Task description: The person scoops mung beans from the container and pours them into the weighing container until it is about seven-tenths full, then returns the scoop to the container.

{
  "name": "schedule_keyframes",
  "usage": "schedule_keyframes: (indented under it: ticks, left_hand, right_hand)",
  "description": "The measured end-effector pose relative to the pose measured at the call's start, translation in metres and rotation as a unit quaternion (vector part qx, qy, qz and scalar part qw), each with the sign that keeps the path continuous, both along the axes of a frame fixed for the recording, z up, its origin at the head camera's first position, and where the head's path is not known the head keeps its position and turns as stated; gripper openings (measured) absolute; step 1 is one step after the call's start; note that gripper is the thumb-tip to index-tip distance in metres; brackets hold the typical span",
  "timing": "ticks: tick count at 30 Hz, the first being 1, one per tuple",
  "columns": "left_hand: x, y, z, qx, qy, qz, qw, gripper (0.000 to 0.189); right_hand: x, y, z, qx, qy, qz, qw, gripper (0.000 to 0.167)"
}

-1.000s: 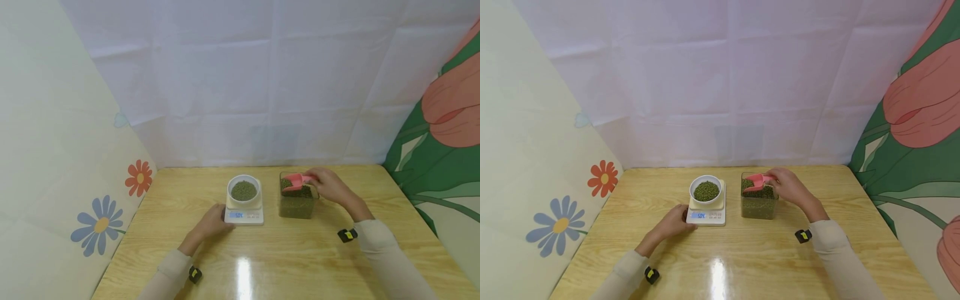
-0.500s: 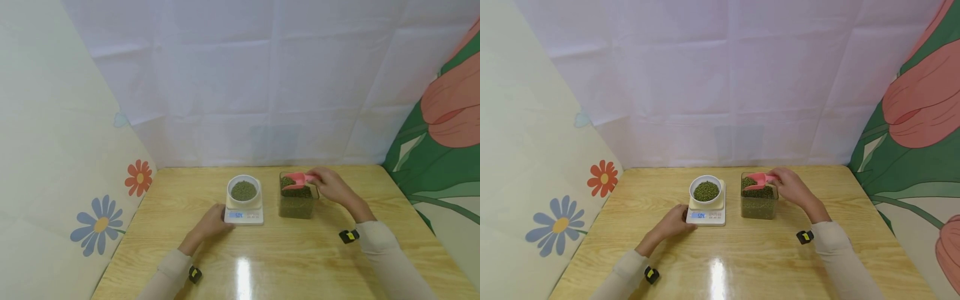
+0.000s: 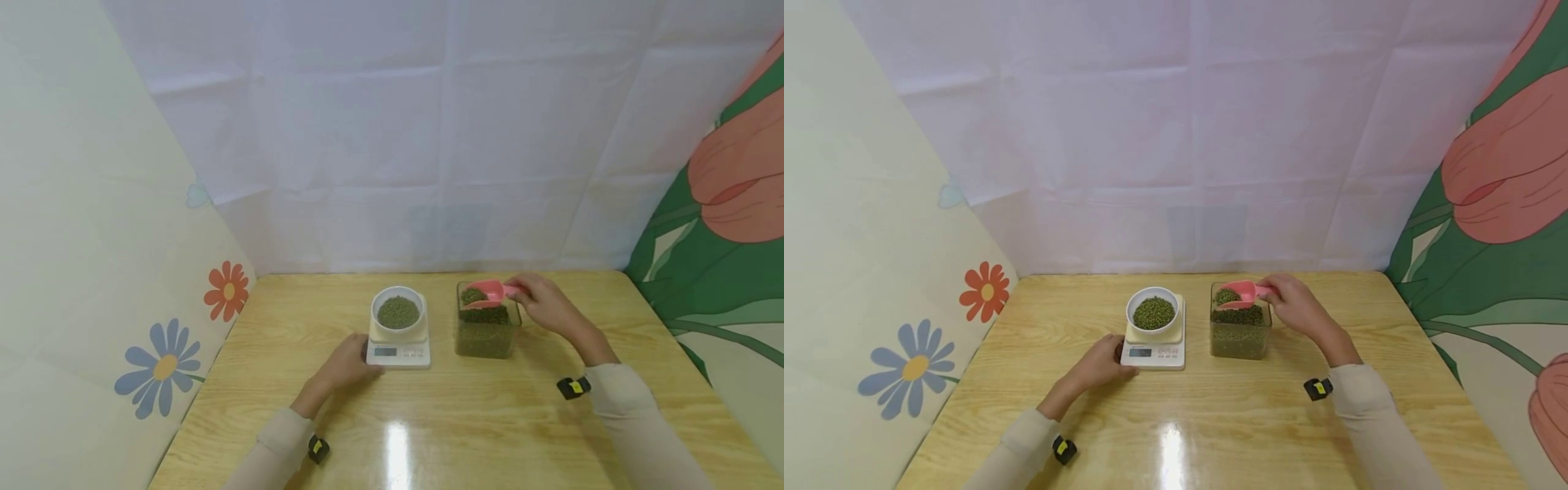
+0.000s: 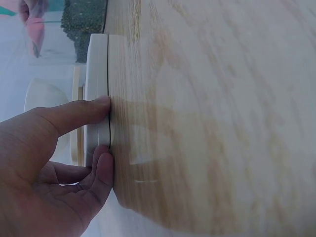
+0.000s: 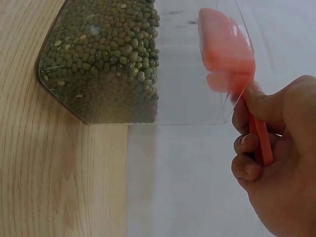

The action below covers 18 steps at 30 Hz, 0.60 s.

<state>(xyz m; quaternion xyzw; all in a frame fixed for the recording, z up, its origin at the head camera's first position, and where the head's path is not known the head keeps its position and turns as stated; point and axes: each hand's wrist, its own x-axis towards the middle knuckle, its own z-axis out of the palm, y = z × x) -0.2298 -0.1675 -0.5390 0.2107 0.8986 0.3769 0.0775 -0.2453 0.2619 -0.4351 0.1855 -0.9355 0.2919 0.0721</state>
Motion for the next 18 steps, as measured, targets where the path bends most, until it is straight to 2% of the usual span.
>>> schedule_keyframes:
  ticks: [18]
  left_hand:
    - [-0.0002,-0.0002,-0.0001,0.004,-0.001,0.001,1.0,0.053]
  right_hand:
    - [-0.0009,0.0006,0.0039,0.002,0.0,0.001,1.0,0.025]
